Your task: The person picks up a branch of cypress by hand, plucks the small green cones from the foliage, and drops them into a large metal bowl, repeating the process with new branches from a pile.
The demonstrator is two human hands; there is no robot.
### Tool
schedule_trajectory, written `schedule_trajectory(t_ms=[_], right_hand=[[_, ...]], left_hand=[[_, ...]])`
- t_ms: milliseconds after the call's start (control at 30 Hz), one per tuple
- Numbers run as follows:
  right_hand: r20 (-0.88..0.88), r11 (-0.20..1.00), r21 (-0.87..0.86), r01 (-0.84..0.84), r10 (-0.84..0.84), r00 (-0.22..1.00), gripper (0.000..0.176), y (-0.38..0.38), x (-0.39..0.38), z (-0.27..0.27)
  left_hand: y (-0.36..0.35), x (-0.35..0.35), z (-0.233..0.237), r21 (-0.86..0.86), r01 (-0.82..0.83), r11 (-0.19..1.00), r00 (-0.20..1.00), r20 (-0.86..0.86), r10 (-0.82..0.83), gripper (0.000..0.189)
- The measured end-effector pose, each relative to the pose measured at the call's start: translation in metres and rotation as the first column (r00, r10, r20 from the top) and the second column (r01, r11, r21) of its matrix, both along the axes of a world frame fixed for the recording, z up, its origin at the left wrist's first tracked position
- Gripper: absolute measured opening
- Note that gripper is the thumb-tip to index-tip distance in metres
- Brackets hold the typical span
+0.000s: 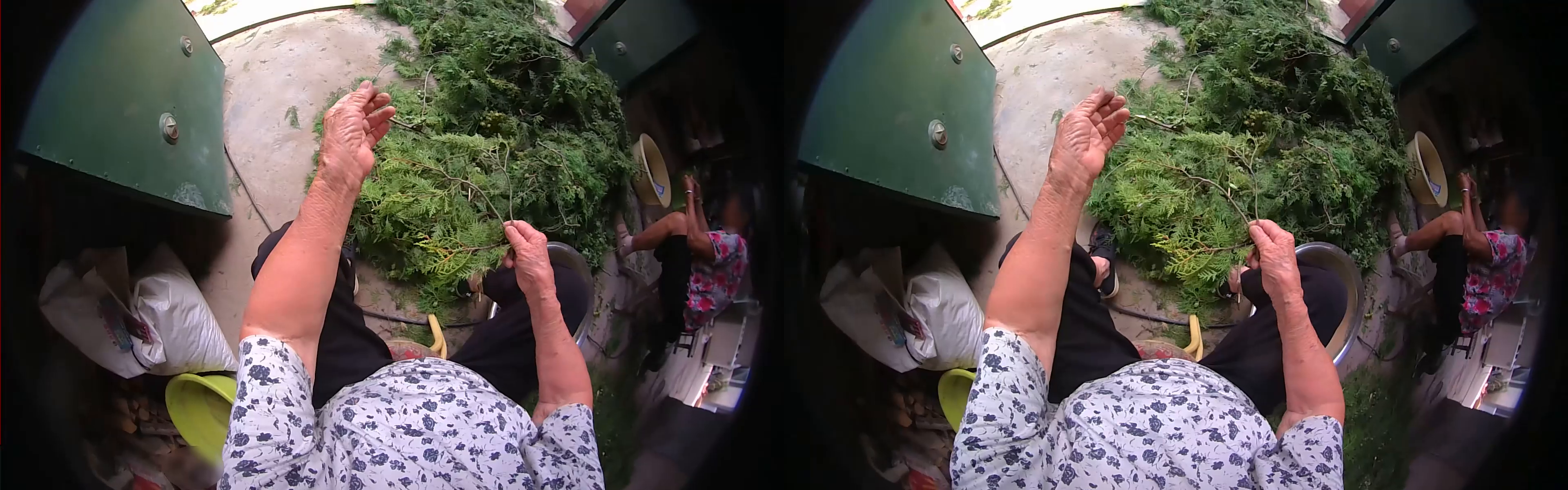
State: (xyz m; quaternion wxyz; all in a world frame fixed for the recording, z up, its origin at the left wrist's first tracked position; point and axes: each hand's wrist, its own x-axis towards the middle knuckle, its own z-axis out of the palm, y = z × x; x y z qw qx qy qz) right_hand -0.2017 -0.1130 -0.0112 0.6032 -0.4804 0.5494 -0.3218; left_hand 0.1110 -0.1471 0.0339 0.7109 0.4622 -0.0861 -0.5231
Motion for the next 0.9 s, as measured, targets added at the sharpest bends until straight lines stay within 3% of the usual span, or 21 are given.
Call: schedule_trajectory(t_ms=[67,200,233,267,300,333,367,400,433,467,533,567,600,633,667,700,733,767,800,867,900], right_hand=[[0.013,1.0,0.028,0.012,-0.012,1.0,0.012,-0.006,-0.001,-0.002],[-0.129,0.994,0.028,-0.109,0.112,0.985,0.015,-0.017,-0.015,0.006],[-0.354,0.918,-0.079,-0.389,0.339,0.872,0.016,-0.019,-0.016,0.007],[-0.579,0.754,-0.113,-0.647,0.48,0.66,0.017,-0.017,-0.017,0.009],[-0.626,0.652,-0.061,-0.756,0.565,0.538,0.017,-0.014,-0.012,0.012],[-0.633,0.529,0.089,-0.844,0.684,0.362,0.021,-0.014,-0.003,0.015],[-0.646,0.373,0.086,-0.924,0.727,0.234,0.021,-0.013,-0.005,-0.006],[-0.609,0.343,0.189,-0.92,0.776,0.164,0.021,-0.009,-0.003,-0.021],[-0.624,0.194,0.239,-0.951,0.781,0.003,0.022,-0.009,0.007,-0.028],[-0.608,0.146,0.249,-0.957,0.793,-0.036,0.024,-0.01,0.013,-0.044],[-0.527,0.187,0.367,-0.911,0.849,-0.039,0.024,-0.023,0.037,-0.043],[-0.455,0.305,0.508,-0.805,0.889,0.05,0.021,-0.041,0.064,-0.012],[-0.494,0.494,0.411,-0.767,0.827,0.268,0.019,-0.068,0.082,0.008],[-0.458,0.742,0.295,-0.602,0.662,0.593,0.02,-0.097,0.097,0.04],[-0.295,0.909,0.039,-0.415,0.407,0.865,0.026,-0.146,0.113,0.061],[0.11,0.958,-0.17,-0.229,0.25,0.962,0.029,-0.179,0.131,0.101],[0.266,0.957,-0.271,-0.101,0.176,0.948,0.029,-0.206,0.14,0.135],[0.363,0.907,-0.403,-0.127,0.285,0.887,0.033,-0.239,0.133,0.15],[0.351,0.831,-0.509,-0.226,0.439,0.827,0.032,-0.261,0.123,0.162],[0.304,0.785,-0.572,-0.239,0.473,0.827,0.032,-0.26,0.107,0.15],[0.254,0.838,-0.5,-0.216,0.381,0.889,0.031,-0.246,0.106,0.129]], left_hand=[[0.004,0.007,0.008,-0.086,0.044,0.995,0.999,0.008,-0.043,0.021],[0.005,0.014,0.014,-0.098,-0.02,0.995,0.999,-0.045,0.016,0.018],[0.003,0.019,0.014,-0.106,-0.025,0.994,0.999,-0.048,0.02,0.018],[0.005,0.022,0.014,-0.109,-0.05,0.993,0.996,-0.083,0.041,0.017],[0.005,0.026,0.015,-0.111,-0.075,0.991,0.991,-0.115,0.062,0.016],[0.006,0.031,0.016,-0.123,-0.08,0.989,0.991,-0.113,0.066,0.016],[0.008,0.034,0.016,-0.128,-0.093,0.987,0.988,-0.138,0.075,0.015],[0.011,0.034,0.019,-0.137,-0.108,0.985,0.983,-0.162,0.086,0.015],[0.011,0.036,0.019,-0.112,-0.133,0.985,0.979,-0.169,0.113,0.013],[0.011,0.04,0.018,-0.125,-0.135,0.983,0.98,-0.166,0.113,0.013],[0.011,0.047,0.011,-0.131,-0.142,0.981,0.977,-0.175,0.118,0.013],[0.01,0.051,0.007,-0.143,-0.139,0.98,0.975,-0.193,0.11,0.014],[0.009,0.054,0.007,-0.131,-0.134,0.982,0.976,-0.187,0.108,0.014],[0.015,0.047,0.01,-0.131,-0.154,0.979,0.975,-0.182,0.129,0.012],[0.014,0.047,0.008,-0.128,-0.174,0.976,0.973,-0.177,0.15,0.012],[0.011,0.049,0.006,-0.122,-0.191,0.974,0.963,-0.216,0.162,0.012],[0.012,0.049,0.006,-0.101,-0.19,0.976,0.962,-0.219,0.165,0.012],[0.011,0.049,0.008,-0.103,-0.195,0.975,0.965,-0.195,0.172,0.012],[0.011,0.048,0.009,-0.105,-0.197,0.975,0.968,-0.176,0.177,0.012],[0.013,0.044,0.011,-0.1,-0.182,0.978,0.971,-0.177,0.162,0.012],[0.012,0.044,0.01,-0.123,-0.171,0.977,0.972,-0.185,0.147,0.012]])
